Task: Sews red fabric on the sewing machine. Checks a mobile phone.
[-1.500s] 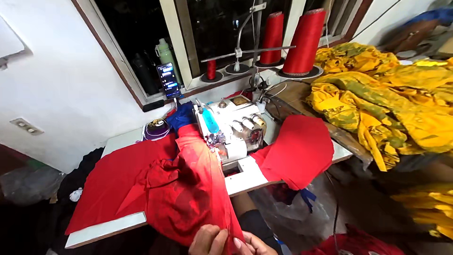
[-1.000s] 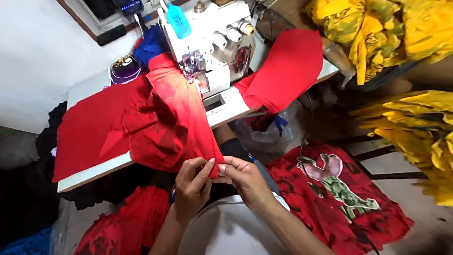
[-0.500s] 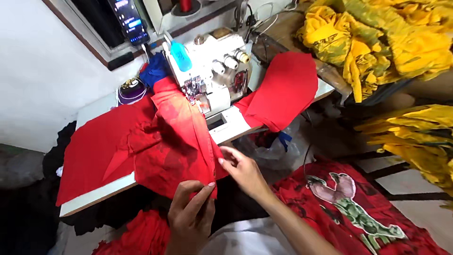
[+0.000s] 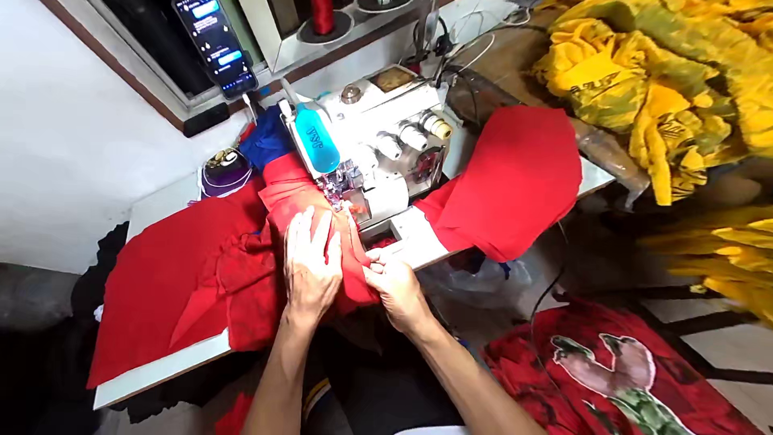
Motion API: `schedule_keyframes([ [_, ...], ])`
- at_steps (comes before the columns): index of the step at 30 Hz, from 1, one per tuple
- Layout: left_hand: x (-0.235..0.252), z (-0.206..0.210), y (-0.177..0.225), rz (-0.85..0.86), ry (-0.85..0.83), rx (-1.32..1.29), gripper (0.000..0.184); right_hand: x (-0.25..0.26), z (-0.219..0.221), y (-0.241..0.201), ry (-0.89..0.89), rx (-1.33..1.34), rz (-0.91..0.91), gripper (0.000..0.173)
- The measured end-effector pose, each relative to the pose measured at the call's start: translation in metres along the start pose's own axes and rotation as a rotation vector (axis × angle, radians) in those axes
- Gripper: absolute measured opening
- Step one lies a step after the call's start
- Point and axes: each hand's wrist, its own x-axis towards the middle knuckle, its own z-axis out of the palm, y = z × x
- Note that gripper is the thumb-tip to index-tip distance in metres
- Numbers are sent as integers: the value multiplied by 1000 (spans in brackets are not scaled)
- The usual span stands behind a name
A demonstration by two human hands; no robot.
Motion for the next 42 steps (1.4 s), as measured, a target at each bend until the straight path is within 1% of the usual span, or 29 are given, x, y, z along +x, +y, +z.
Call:
schedule_keyframes([
  [2,-3,-4,-1,-13,-32,4,41,-5,1,-3,-14,31,27,12],
  [6,-6,-12,9,-69,-41,-21,40,-14,-2,-6,-47,144,112,12],
  [10,-1,-13,12,-90,-55,22,40,-9,-2,-10,-76,268,183,14],
  [15,32,-5,-2,-93,-91,165,45,17,5,-16,-63,277,207,19],
  [19,50,-8,-19,-84,-114,144,46,22,6,-19,-74,258,185,19],
  [20,46,-13,-18,-65,-105,116,44,16,3,-18,-83,247,187,20],
  [22,20,-25,-5,21,-2,49,37,2,-7,-15,-106,216,203,21],
  [24,-34,-31,16,104,40,-70,33,-17,-15,-8,-115,194,236,14],
  [26,-84,-25,29,129,26,-185,33,-32,-19,-3,-132,212,255,12],
  [28,-105,-13,32,162,30,-187,39,-42,-19,-5,-123,226,262,14],
  [29,-108,-10,31,192,47,-168,39,-47,-17,-7,-101,211,257,14],
  [33,-101,-14,30,305,149,-140,20,-57,-14,-16,-26,110,184,14],
  [36,-98,-25,33,333,171,-125,17,-67,-16,-18,10,56,138,11],
  [38,-98,-28,35,360,191,-111,14,-75,-17,-19,4,43,106,13],
  [42,-103,-22,36,403,202,-102,15,-86,-23,-19,-30,8,54,17],
])
